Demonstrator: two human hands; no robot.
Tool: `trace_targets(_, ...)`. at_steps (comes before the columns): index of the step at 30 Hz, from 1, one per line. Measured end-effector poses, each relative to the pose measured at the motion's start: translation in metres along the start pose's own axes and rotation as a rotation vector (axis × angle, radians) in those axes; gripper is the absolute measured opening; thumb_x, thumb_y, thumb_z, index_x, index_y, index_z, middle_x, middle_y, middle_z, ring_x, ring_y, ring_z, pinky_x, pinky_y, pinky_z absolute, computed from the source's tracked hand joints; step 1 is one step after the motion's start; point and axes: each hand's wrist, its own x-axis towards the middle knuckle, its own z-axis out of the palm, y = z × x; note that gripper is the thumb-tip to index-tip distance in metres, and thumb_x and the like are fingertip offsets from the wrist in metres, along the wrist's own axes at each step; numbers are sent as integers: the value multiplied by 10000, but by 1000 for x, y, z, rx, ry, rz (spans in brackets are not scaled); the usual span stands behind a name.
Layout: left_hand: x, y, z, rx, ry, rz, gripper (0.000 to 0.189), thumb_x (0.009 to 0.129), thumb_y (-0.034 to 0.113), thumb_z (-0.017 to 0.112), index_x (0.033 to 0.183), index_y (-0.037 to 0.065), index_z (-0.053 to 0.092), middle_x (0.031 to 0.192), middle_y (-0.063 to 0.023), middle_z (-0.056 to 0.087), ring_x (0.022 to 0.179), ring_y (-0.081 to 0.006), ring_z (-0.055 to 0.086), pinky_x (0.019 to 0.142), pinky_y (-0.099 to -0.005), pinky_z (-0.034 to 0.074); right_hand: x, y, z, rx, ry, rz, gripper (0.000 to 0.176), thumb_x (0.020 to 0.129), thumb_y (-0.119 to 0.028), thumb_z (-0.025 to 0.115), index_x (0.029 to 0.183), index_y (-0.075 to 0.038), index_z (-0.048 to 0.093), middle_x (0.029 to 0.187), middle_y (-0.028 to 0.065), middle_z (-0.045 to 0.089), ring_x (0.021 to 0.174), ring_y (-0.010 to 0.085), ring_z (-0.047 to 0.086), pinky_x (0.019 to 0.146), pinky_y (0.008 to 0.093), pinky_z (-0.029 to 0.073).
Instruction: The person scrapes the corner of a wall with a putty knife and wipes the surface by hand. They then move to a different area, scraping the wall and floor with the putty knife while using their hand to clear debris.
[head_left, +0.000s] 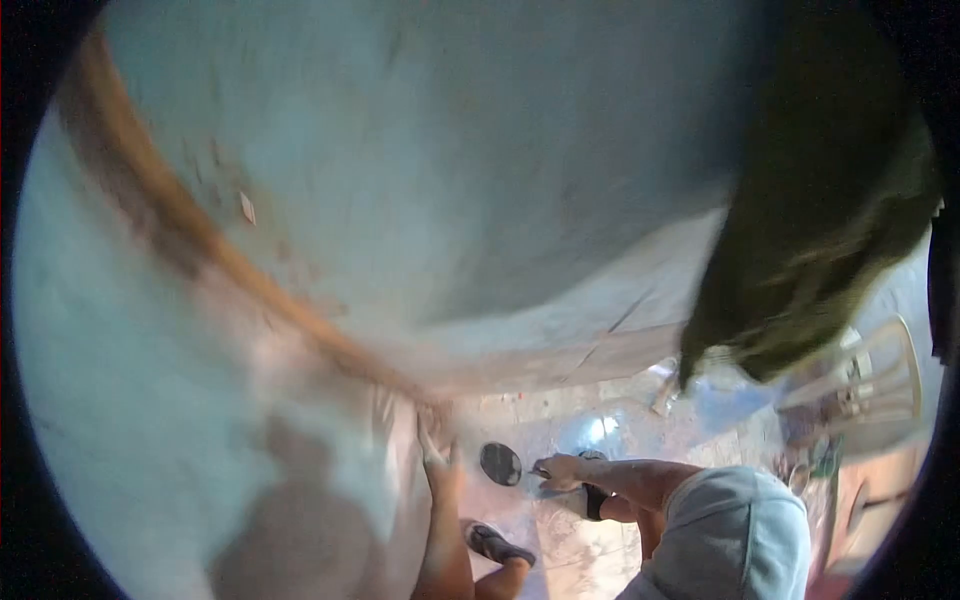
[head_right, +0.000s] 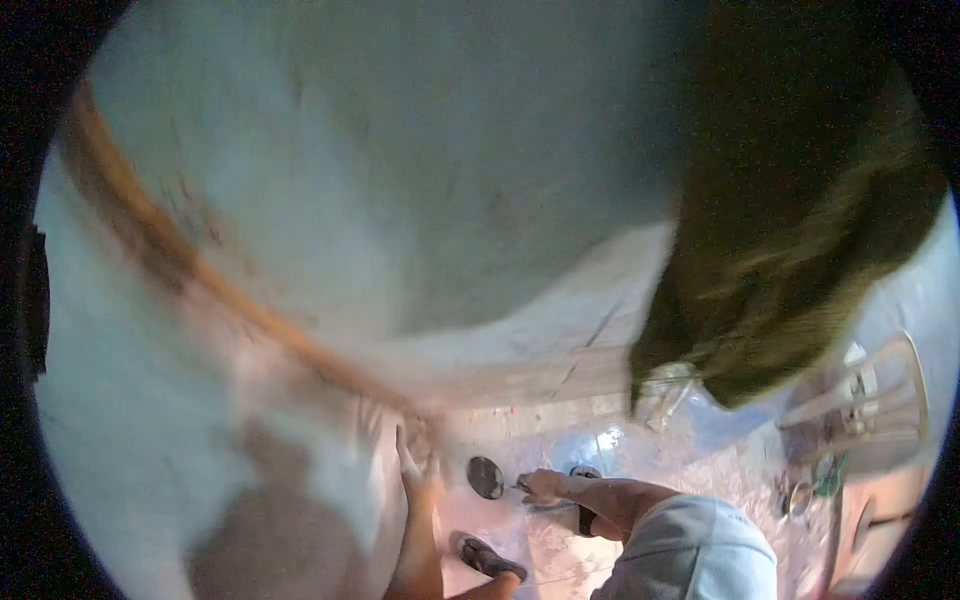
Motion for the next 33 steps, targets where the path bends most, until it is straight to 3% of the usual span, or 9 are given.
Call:
trace_targets(4,12,98,-16,100,-285,19,449,935,193,656,1318,-31,583,1240,-227,646,1103,-297,651,945,-370,516,-113,-52,-29,-67,96,-32,440,905,-439,619,1001,-17,700,809,180,671,709,312,653,665,442,507)
trace_targets(8,9,153,-47,289,-685,-349,571,929,220,659,1423,-17,499,1308,-233,637,1183,-311,637,1005,-378,489,-226,-78,-52,-88,207,-59,416,906,-421,608,1003,-25,693,855,207,683,747,351,668,704,461,515)
trace_targets(9,-8,119,-56,195,-619,-382,254,925,130,643,1122,-31,639,1123,-196,694,1011,-242,683,864,-336,549,-252,-78,-53,-87,238,-64,411,906,-417,605,1004,-27,691,867,213,686,756,361,672,714,466,517)
trace_targets(13,-62,138,-94,327,-458,-544,312,920,156,648,1151,-46,596,1121,-201,678,989,-267,686,817,-358,562,-320,-55,-50,-42,390,-139,348,932,-365,532,1002,-48,657,995,235,694,927,459,649,808,540,492)
trace_targets(22,-225,220,-147,389,82,-1024,459,907,215,660,1218,-80,497,1114,-213,642,939,-321,693,712,-409,590,-473,51,-48,218,646,61,357,876,-336,621,1084,-53,682,1090,248,686,1025,411,661,875,492,513)
trace_targets(27,-230,273,-167,493,-187,-942,601,895,278,673,1209,-174,429,1141,-267,608,829,-302,685,645,-395,582,-546,125,-10,355,777,253,272,890,-297,616,952,-40,679,878,183,704,782,321,680,667,463,520)
trace_targets(29,-224,259,-160,544,107,-800,624,882,323,689,1136,-208,481,1007,-254,659,771,-267,663,607,-378,543,-585,122,4,623,763,386,284,888,-293,642,942,-23,713,840,177,716,707,288,696,658,435,534)
trace_targets(31,-205,229,-164,401,9,-772,181,948,164,605,1004,1,658,771,-84,589,614,-168,560,454,-345,426,-614,116,26,827,827,389,262,901,-266,636,908,-15,709,719,119,679,599,228,651,553,414,505)
trace_targets(33,-195,282,-135,216,-103,-767,205,959,182,612,1044,1,657,807,-50,596,661,-161,566,492,-348,447,-621,115,51,846,976,329,248,916,-244,622,872,-8,680,639,98,633,473,212,587,420,391,443)
